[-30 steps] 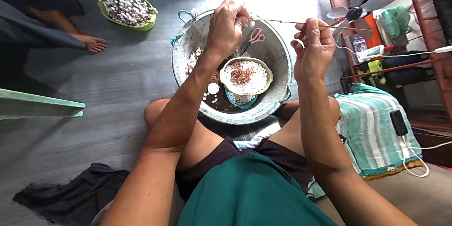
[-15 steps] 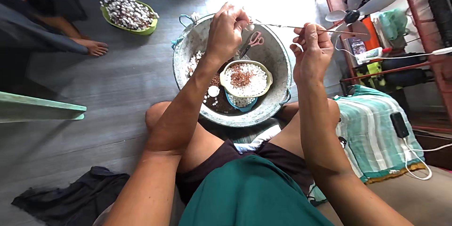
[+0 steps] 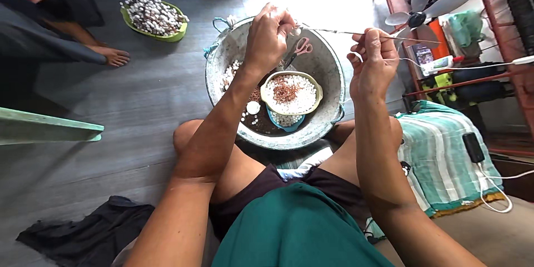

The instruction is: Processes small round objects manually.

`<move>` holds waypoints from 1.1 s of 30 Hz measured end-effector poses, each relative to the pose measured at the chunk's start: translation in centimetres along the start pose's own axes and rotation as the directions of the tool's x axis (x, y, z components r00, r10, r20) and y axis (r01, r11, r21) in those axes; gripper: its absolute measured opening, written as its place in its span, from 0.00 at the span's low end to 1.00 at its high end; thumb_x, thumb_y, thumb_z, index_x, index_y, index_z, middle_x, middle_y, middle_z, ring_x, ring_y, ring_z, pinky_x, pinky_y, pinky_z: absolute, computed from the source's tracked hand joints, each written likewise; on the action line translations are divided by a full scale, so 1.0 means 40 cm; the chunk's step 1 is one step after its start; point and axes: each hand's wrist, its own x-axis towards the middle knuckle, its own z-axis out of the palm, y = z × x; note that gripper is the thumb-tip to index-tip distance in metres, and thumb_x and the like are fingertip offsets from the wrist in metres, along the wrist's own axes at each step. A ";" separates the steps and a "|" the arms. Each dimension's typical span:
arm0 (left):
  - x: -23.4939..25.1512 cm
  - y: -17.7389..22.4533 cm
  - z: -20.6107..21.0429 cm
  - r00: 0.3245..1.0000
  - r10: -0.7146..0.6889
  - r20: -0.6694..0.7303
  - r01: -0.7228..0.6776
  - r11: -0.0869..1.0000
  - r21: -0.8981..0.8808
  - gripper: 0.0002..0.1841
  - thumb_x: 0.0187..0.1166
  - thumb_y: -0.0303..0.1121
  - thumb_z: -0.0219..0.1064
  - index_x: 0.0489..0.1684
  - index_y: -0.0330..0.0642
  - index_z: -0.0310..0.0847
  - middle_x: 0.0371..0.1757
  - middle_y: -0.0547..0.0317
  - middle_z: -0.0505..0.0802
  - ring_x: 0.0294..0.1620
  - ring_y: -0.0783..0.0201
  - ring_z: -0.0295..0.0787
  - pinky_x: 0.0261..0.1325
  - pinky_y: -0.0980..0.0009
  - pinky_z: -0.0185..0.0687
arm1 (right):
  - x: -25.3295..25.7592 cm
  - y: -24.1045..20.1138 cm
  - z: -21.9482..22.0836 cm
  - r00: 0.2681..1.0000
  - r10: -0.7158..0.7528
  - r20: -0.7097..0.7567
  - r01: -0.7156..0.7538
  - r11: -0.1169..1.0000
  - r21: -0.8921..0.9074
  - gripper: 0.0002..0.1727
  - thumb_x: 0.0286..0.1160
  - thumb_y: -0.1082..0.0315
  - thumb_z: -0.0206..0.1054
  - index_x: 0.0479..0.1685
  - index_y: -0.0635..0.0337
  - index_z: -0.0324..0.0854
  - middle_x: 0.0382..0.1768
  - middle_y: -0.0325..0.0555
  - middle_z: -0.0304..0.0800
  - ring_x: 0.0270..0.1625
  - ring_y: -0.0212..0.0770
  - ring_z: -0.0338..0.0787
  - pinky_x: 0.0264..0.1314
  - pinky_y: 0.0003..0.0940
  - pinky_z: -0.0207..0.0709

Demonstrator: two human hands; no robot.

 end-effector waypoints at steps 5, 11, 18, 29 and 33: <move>-0.001 0.005 0.004 1.000 -0.006 0.007 0.006 1.000 -0.004 0.08 0.82 0.30 0.63 0.46 0.45 0.91 0.49 0.56 0.89 0.54 0.63 0.86 0.61 0.63 0.80 | 0.003 0.005 0.012 1.000 0.004 -0.005 -0.004 1.000 0.010 0.10 0.91 0.67 0.59 0.49 0.62 0.84 0.42 0.48 0.94 0.40 0.37 0.92 0.42 0.31 0.86; 0.001 0.003 -0.002 1.000 0.005 0.002 -0.005 1.000 0.000 0.08 0.82 0.30 0.63 0.46 0.46 0.90 0.48 0.56 0.89 0.53 0.63 0.86 0.60 0.63 0.80 | 0.004 0.002 0.016 1.000 -0.010 0.015 0.010 1.000 -0.007 0.10 0.91 0.67 0.59 0.49 0.62 0.84 0.42 0.48 0.94 0.40 0.38 0.92 0.42 0.32 0.86; 0.001 -0.002 0.002 1.000 0.011 0.000 -0.011 1.000 -0.015 0.08 0.82 0.30 0.63 0.46 0.46 0.91 0.49 0.56 0.89 0.54 0.63 0.87 0.61 0.63 0.82 | 0.004 -0.003 0.012 1.000 -0.002 0.008 0.002 1.000 -0.006 0.10 0.91 0.66 0.59 0.50 0.62 0.83 0.42 0.47 0.94 0.39 0.37 0.92 0.42 0.31 0.86; -0.002 -0.001 0.001 0.999 0.033 -0.019 -0.033 0.999 -0.028 0.08 0.83 0.30 0.64 0.46 0.45 0.91 0.47 0.57 0.88 0.49 0.65 0.86 0.57 0.66 0.82 | 0.004 -0.011 0.006 0.998 0.061 -0.030 -0.057 0.993 0.104 0.10 0.91 0.65 0.59 0.51 0.61 0.84 0.43 0.47 0.94 0.41 0.37 0.92 0.43 0.31 0.86; -0.002 -0.003 0.002 0.999 0.040 -0.022 -0.040 0.998 -0.039 0.08 0.84 0.31 0.64 0.46 0.45 0.91 0.47 0.58 0.88 0.49 0.67 0.86 0.57 0.68 0.82 | 0.007 -0.004 0.006 0.999 0.038 -0.026 -0.037 0.998 0.051 0.10 0.91 0.65 0.59 0.50 0.61 0.83 0.43 0.46 0.94 0.40 0.36 0.92 0.43 0.30 0.86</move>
